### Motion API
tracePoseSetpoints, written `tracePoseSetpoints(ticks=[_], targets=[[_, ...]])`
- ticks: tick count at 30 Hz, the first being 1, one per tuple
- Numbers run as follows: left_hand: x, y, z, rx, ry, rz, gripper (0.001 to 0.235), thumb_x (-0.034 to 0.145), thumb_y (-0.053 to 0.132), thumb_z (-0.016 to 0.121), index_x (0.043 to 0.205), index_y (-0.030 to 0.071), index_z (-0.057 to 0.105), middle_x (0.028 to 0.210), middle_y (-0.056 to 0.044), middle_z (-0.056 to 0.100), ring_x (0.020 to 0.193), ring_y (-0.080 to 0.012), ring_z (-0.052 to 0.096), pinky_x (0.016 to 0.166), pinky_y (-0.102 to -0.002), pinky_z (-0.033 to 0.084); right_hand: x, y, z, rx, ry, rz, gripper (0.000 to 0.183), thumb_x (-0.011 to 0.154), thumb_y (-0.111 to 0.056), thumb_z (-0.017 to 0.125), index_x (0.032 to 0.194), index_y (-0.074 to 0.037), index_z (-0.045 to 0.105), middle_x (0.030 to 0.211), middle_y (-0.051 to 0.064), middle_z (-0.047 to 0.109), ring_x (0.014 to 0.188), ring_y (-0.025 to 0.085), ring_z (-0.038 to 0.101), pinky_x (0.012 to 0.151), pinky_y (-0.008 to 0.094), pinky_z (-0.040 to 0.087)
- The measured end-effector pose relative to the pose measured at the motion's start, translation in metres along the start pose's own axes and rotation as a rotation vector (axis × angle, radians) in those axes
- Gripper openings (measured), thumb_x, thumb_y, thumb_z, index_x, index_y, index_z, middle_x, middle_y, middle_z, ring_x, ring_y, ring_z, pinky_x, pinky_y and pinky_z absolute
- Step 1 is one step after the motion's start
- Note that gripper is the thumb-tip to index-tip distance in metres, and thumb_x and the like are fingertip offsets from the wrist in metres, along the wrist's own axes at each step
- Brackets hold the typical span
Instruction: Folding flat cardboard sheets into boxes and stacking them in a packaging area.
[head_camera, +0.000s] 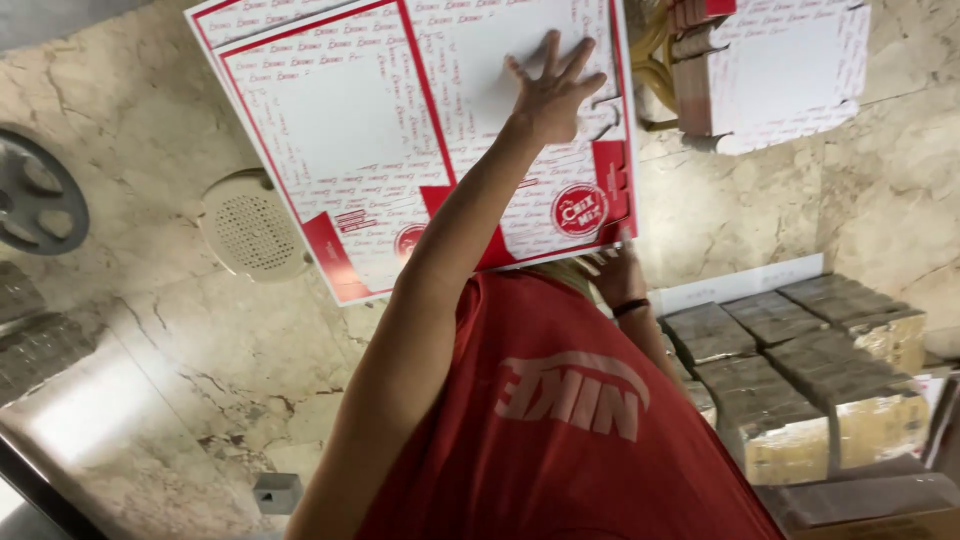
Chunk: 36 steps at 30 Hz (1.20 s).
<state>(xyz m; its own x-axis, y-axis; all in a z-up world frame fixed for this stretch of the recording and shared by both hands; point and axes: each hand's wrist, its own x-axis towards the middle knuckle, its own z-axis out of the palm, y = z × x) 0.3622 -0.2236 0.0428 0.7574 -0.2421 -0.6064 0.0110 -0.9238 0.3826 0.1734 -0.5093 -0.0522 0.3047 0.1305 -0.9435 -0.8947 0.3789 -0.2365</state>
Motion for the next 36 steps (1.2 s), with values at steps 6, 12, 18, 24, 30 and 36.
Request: tracePoseSetpoints(ticks=[6,12,18,24,30,36], targets=[[-0.064,-0.037,0.025,0.04,-0.089,-0.116,0.115,0.091,0.033,0.085,0.171,0.035,0.002,0.161,-0.005,-0.03,0.144,-0.0443,-0.028,0.108,-0.091,0.009,-0.052,0.094,0.136,0.23,-0.483,0.141,0.055,0.097,-0.036,0.061,0.142,-0.005,0.054,0.146,0.017,0.058,0.135,0.03,0.056,0.121,0.043,0.038],[-0.078,-0.034,0.066,0.069,-0.078,-0.299,0.115,0.094,0.024,0.075,0.167,0.032,-0.013,0.165,-0.01,-0.029,0.143,-0.0639,-0.021,0.102,-0.093,0.023,-0.011,0.129,0.099,-0.338,0.007,-0.393,0.059,0.097,-0.043,0.058,0.141,-0.005,0.061,0.14,0.007,0.066,0.119,0.02,0.066,0.081,0.039,0.065],[-0.062,-0.023,0.099,0.084,0.096,-0.411,0.126,0.085,0.028,0.085,0.166,0.042,-0.011,0.162,-0.011,-0.033,0.148,-0.0562,-0.021,0.11,-0.091,0.022,-0.081,0.106,0.139,-0.675,0.124,-0.322,0.066,0.096,-0.054,0.044,0.139,-0.009,0.066,0.073,0.024,0.073,0.075,0.026,0.077,0.081,0.034,0.064],[-0.044,-0.028,0.109,0.161,0.051,-0.398,0.129,0.088,0.03,0.085,0.165,0.036,-0.019,0.155,-0.016,-0.04,0.146,-0.0649,-0.017,0.106,-0.093,0.026,-0.092,0.11,0.135,-0.746,0.106,-0.605,0.07,0.102,-0.055,0.05,0.069,-0.001,0.078,0.054,0.013,0.068,0.041,0.014,0.06,0.046,0.024,0.047],[-0.037,-0.029,0.119,0.167,0.088,-0.393,0.116,0.098,0.015,0.073,0.164,0.031,-0.021,0.153,-0.02,-0.042,0.143,-0.0683,-0.02,0.103,-0.096,0.02,-0.05,0.126,0.12,-0.149,0.04,-0.267,0.049,0.096,-0.037,0.07,0.065,0.0,0.061,0.046,0.017,0.057,0.046,0.032,0.067,0.05,0.037,0.059],[-0.065,-0.036,0.082,0.204,-0.166,-0.275,0.144,0.08,0.03,0.093,0.162,0.028,-0.026,0.153,-0.021,-0.041,0.142,-0.0688,-0.016,0.107,-0.087,0.027,-0.084,0.115,0.169,-0.335,-0.076,0.226,0.07,0.08,-0.052,0.071,0.141,-0.019,0.067,0.09,0.021,0.073,0.08,0.025,0.069,0.082,0.033,0.055]])
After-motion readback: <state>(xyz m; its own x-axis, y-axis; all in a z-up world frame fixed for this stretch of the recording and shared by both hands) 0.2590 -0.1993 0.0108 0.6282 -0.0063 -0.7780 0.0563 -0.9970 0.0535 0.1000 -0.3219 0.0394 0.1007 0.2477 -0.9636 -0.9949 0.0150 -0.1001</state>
